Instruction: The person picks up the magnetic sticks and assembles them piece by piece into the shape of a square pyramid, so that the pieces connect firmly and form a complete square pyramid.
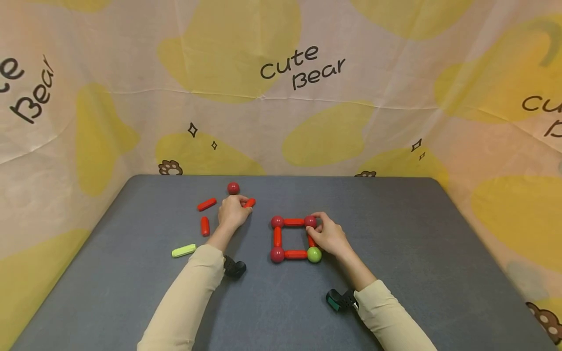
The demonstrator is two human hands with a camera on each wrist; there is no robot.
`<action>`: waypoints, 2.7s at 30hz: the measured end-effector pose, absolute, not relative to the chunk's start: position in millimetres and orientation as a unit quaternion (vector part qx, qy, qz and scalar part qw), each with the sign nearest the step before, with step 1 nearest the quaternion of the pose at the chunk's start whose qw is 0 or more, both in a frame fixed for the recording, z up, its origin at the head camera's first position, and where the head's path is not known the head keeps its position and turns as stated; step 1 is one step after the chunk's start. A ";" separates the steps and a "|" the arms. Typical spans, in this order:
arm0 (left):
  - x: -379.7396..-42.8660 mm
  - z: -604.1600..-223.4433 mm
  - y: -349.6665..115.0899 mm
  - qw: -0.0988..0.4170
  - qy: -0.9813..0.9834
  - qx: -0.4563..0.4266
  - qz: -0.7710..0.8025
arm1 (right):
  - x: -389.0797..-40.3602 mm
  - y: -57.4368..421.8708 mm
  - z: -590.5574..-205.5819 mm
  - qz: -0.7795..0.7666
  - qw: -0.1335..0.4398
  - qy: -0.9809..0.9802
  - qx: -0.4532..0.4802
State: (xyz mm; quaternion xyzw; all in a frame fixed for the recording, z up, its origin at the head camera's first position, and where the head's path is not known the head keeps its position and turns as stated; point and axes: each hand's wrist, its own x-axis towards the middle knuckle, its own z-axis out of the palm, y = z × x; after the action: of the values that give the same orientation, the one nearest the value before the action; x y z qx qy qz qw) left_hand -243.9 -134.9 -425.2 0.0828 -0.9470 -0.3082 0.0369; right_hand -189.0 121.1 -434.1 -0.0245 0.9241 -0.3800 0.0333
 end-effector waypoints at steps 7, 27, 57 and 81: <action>-240.9 -419.2 -136.3 0.021 -0.952 0.033 -0.303 | -189.4 120.6 -435.2 -0.378 0.032 0.925 -0.026; -211.8 -392.3 -130.1 0.014 -0.911 -0.042 -0.411 | -189.6 122.0 -436.3 -0.375 0.022 0.926 -0.034; -150.2 -396.0 -100.7 -0.040 -0.875 -0.210 -0.435 | -189.1 121.1 -437.7 -0.376 0.019 0.926 -0.031; -150.1 -408.3 -106.9 -0.041 -0.873 -0.220 -0.434 | -182.3 123.4 -432.1 -0.367 0.019 0.930 -0.032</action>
State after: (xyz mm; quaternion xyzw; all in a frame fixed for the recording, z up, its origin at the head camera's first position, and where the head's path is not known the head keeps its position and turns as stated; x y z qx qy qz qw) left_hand -150.1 -106.9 -408.3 -0.2197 -0.8726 -0.4342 -0.0414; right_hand -182.3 123.4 -432.1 -0.0315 0.9297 -0.3666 0.0193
